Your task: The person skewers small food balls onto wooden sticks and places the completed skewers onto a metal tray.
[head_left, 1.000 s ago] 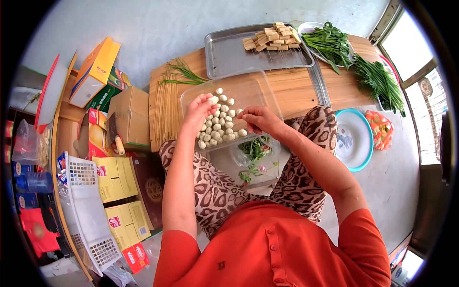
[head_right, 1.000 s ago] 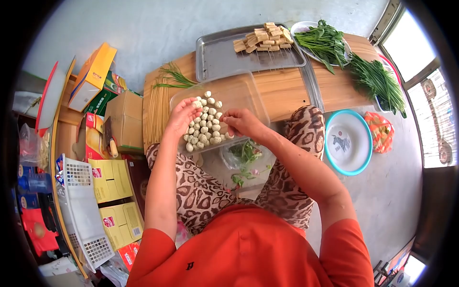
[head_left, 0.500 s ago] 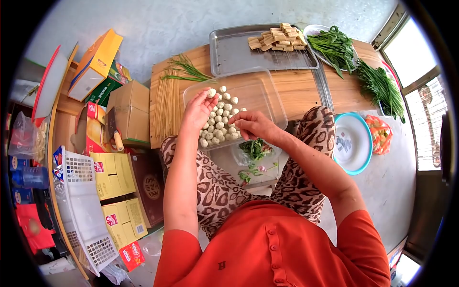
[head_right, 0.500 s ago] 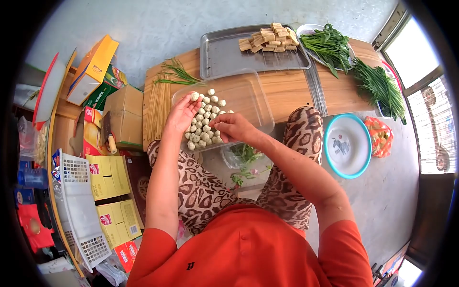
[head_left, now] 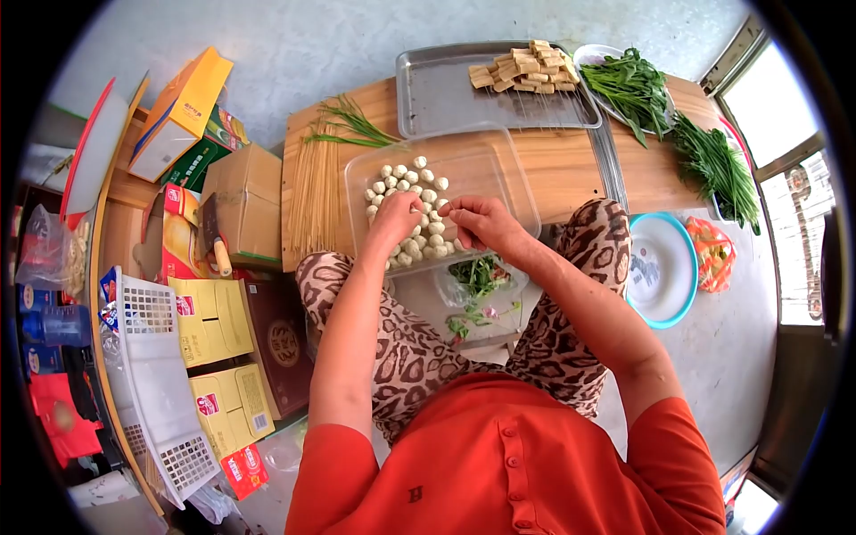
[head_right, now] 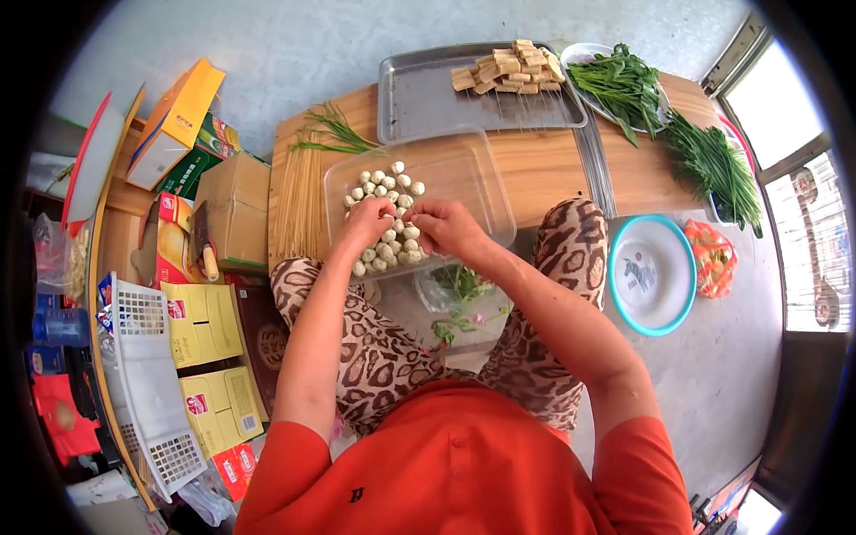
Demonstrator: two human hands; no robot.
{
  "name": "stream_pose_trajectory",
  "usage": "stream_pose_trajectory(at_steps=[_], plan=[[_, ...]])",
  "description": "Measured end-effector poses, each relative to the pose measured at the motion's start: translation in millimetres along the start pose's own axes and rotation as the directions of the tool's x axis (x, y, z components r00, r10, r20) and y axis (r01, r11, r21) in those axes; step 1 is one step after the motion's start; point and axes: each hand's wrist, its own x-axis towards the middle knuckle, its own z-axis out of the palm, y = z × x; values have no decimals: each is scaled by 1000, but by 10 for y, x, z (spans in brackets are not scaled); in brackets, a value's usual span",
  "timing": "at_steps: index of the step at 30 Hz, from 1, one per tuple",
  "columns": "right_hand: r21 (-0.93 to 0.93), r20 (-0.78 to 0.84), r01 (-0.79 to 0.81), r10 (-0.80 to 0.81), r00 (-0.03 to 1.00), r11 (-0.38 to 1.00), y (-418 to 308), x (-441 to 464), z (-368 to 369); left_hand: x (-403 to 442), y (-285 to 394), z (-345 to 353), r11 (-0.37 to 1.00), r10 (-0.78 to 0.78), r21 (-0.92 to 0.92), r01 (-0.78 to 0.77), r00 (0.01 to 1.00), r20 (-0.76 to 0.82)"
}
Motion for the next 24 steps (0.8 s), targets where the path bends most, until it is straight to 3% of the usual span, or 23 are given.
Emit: stream_pose_trajectory(at_steps=[3,5,9,16,23,24], plan=[[4,28,26,-26,999,1000,23,-3,-37,40,-119,-11,998,-66,-7,67,992,105],[7,34,29,-29,999,1000,33,-9,-47,114,-368,86,999,-18,26,18,1000,-10],[17,17,59,-59,998,998,73,-6,-70,69,-227,-120,985,-119,108,133,985,-123],[-16,6,44,-44,999,999,112,-4,-130,-6,-380,-127,957,-179,206,204,975,-134],[-28,-19,31,-32,999,999,122,-21,-161,-50,-327,-164,946,-245,182,269,959,-141],[-31,-21,41,-42,999,999,133,-20,-166,-42,-342,-142,973,-193,114,202,978,-84]])
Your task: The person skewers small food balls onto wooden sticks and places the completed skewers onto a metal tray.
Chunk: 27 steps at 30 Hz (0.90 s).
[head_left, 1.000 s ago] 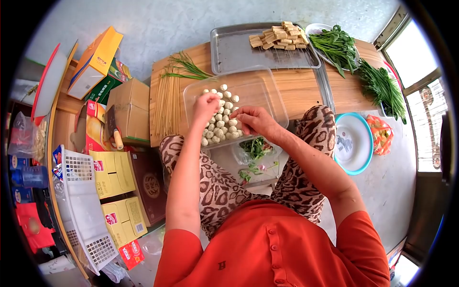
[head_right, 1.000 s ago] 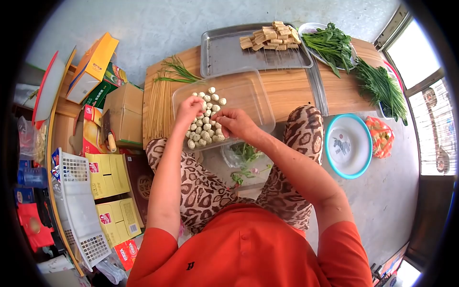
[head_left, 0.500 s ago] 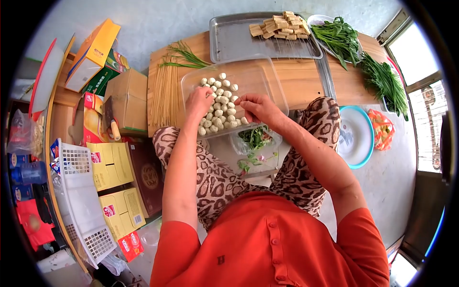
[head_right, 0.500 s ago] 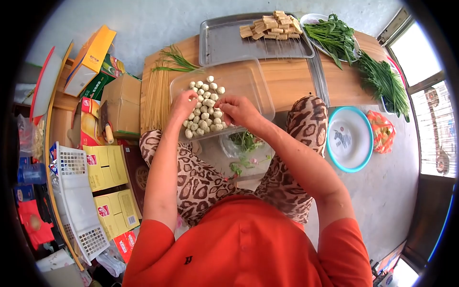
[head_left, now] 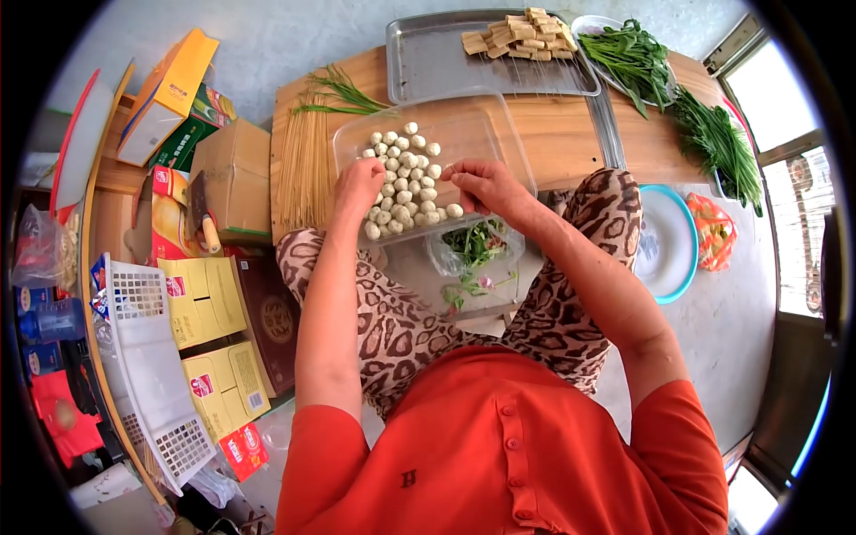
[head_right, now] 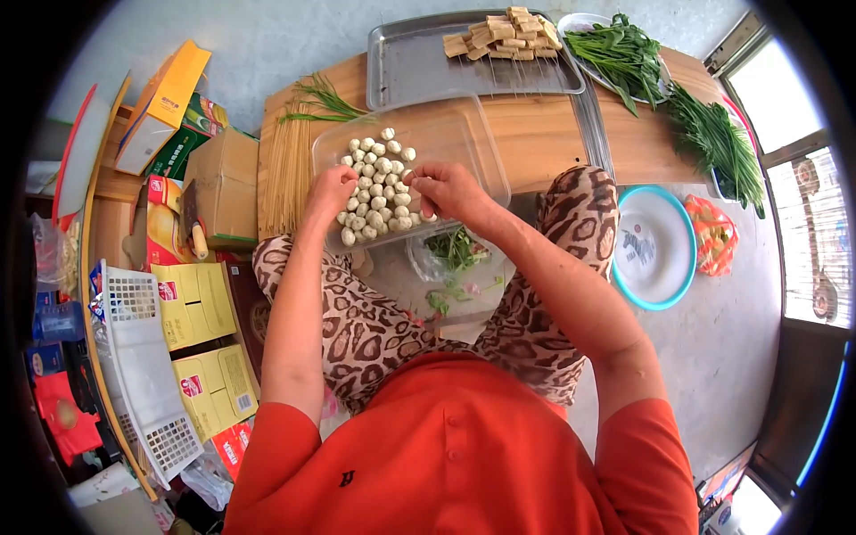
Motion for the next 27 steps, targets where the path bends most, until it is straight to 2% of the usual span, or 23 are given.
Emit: stream_pose_trajectory(at_steps=[2,3,5,6,7,9,14,16,20,22,23,24,25,26,27], plan=[[-3,0,-6,6,1000,1000,20,3,-12,8,-14,87,977,128,-180,-111,988,85],[-10,0,-5,5,1000,1000,21,1,-19,-12,18,126,977,128,-182,-111,988,88],[-3,-9,-6,6,1000,1000,17,-6,-21,-64,80,199,968,176,-225,-113,942,285],[-5,-11,-10,10,1000,1000,22,-5,-25,-71,53,229,977,192,-151,-150,925,329],[-7,-12,-13,13,1000,1000,22,-2,-31,-87,26,256,977,196,-150,-153,924,330],[8,-12,-14,14,1000,1000,20,-10,-28,-141,0,278,948,290,24,-317,893,344],[-3,-26,-34,34,999,999,48,14,-50,-240,71,269,929,321,77,-363,891,321],[-1,-11,-24,24,1000,1000,65,29,-51,-299,169,238,923,266,192,-334,914,307],[-3,6,-32,32,999,999,71,33,-32,-266,205,206,918,299,167,-359,905,301],[8,-1,-48,48,999,999,68,29,-25,-131,277,155,967,252,-40,-250,934,251],[9,-2,-49,49,999,999,63,25,-22,-87,298,118,967,253,-41,-251,934,253],[2,-6,-42,42,999,999,57,19,-14,-46,288,75,885,176,-462,-56,960,220],[-4,-10,-34,34,999,999,51,11,-3,-11,269,39,602,87,-788,128,971,224],[-5,-9,-34,34,999,999,37,3,4,26,253,5,466,66,-870,159,975,214],[-26,12,-18,18,1000,1000,18,-6,14,23,264,-29,465,65,-871,157,975,210]])
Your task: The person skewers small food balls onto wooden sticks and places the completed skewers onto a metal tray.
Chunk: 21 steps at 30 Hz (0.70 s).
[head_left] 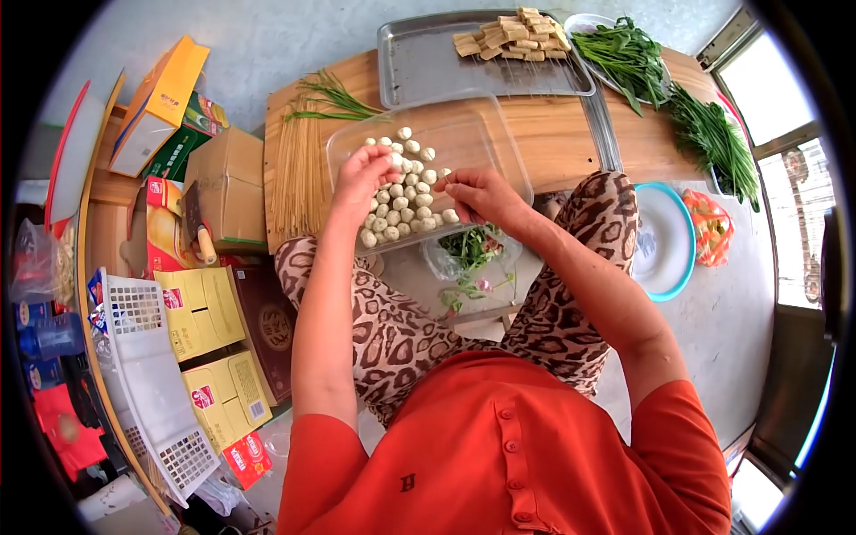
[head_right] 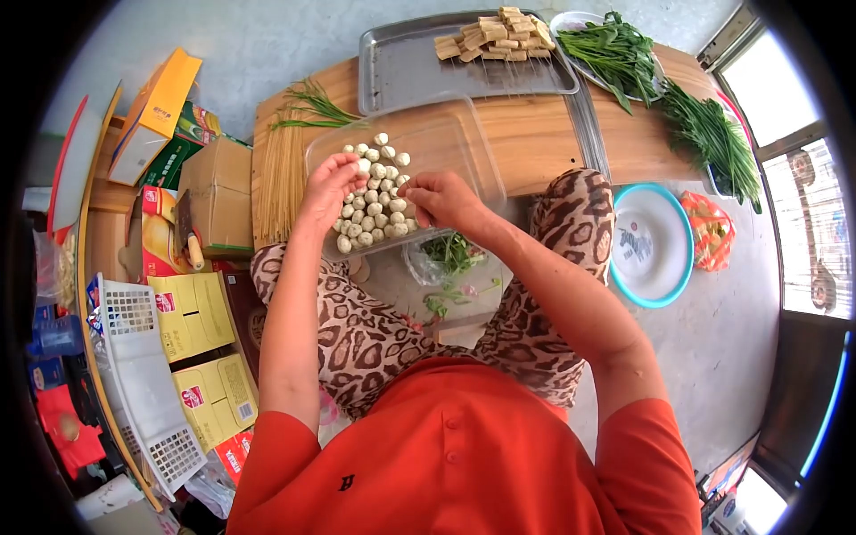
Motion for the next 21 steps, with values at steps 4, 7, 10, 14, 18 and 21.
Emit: stream_pose_trajectory(at_steps=[4,7,10,14,18,21], plan=[[13,59,22,-23,998,1000,-40,-12,61,27,63,-64,899,-11,-438,-10,999,-47],[35,90,8,-12,996,999,-58,-13,100,75,31,-55,826,-14,-563,-28,998,-69],[44,115,-8,3,993,999,-85,-9,142,103,27,-38,810,-25,-585,-24,997,-75],[45,122,-6,1,993,999,-140,-38,169,136,26,1,791,-41,-612,-17,996,-81],[38,109,-12,8,994,999,-158,-52,187,163,-5,10,774,-41,-633,-1,998,-52],[34,119,-24,20,993,999,-185,-56,179,178,-10,20,768,-38,-640,1,998,-44]])
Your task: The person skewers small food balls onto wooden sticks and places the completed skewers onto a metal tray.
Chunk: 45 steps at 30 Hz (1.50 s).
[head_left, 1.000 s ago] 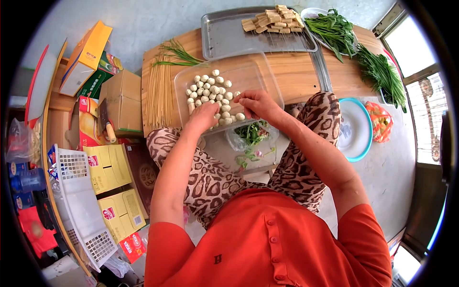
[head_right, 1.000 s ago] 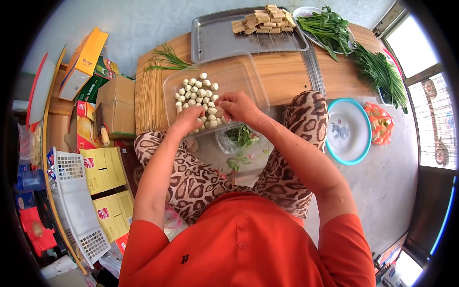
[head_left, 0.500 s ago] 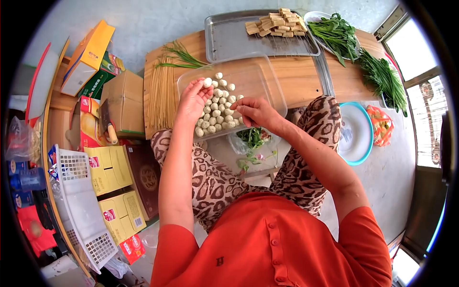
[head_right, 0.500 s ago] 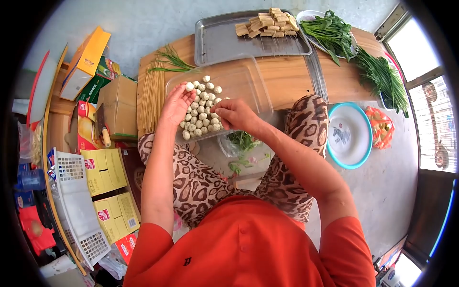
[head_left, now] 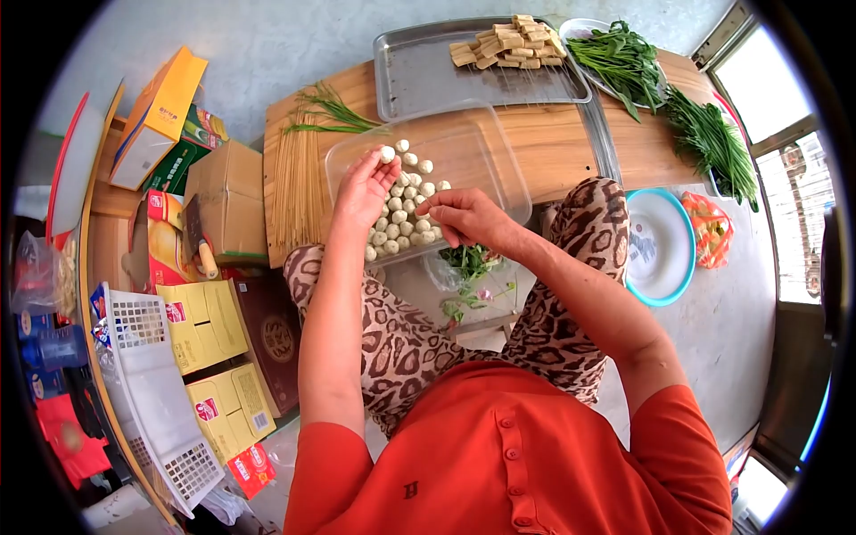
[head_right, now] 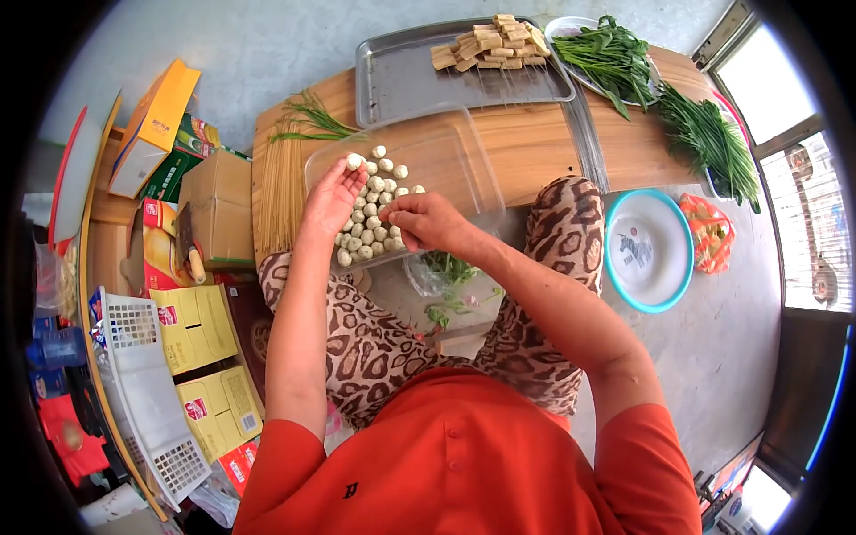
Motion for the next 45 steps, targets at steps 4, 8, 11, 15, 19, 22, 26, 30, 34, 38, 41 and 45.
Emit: stream_pose_trajectory(at_steps=[4,8,11,15,19,22,26,30,34,38,41,45], plan=[[24,5,-8,8,1000,1000,29,24,-13,-9,3,19,1000,0,4,0,1000,29],[26,4,-13,13,1000,1000,38,27,-11,-18,-11,50,1000,25,6,-25,999,39],[20,-1,-16,16,1000,1000,40,32,-10,-12,-12,35,1000,25,-4,-24,999,41],[22,6,-18,17,1000,1000,45,36,-22,-12,-7,20,1000,13,-5,-13,999,44],[33,9,-11,11,1000,999,55,36,-17,2,-10,8,1000,18,-3,-18,998,57],[67,-7,-1,1,1000,998,84,51,-21,7,-21,8,999,30,-20,-30,998,47],[49,-6,13,-12,1000,999,99,59,-15,16,-22,-21,1000,12,-1,-12,998,62],[43,-6,2,-1,1000,999,83,51,-23,19,-18,-9,1000,6,-6,-6,998,61],[35,-2,4,-4,1000,999,79,47,-33,27,-21,-9,1000,15,-5,-15,996,86],[45,2,-2,2,1000,999,90,54,-32,17,-20,0,1000,19,0,-19,996,83],[44,5,0,0,1000,999,85,51,-29,11,-15,11,1000,21,12,-22,996,89],[10,9,-9,9,1000,1000,42,28,-12,-10,-11,40,999,28,28,-30,996,83]])
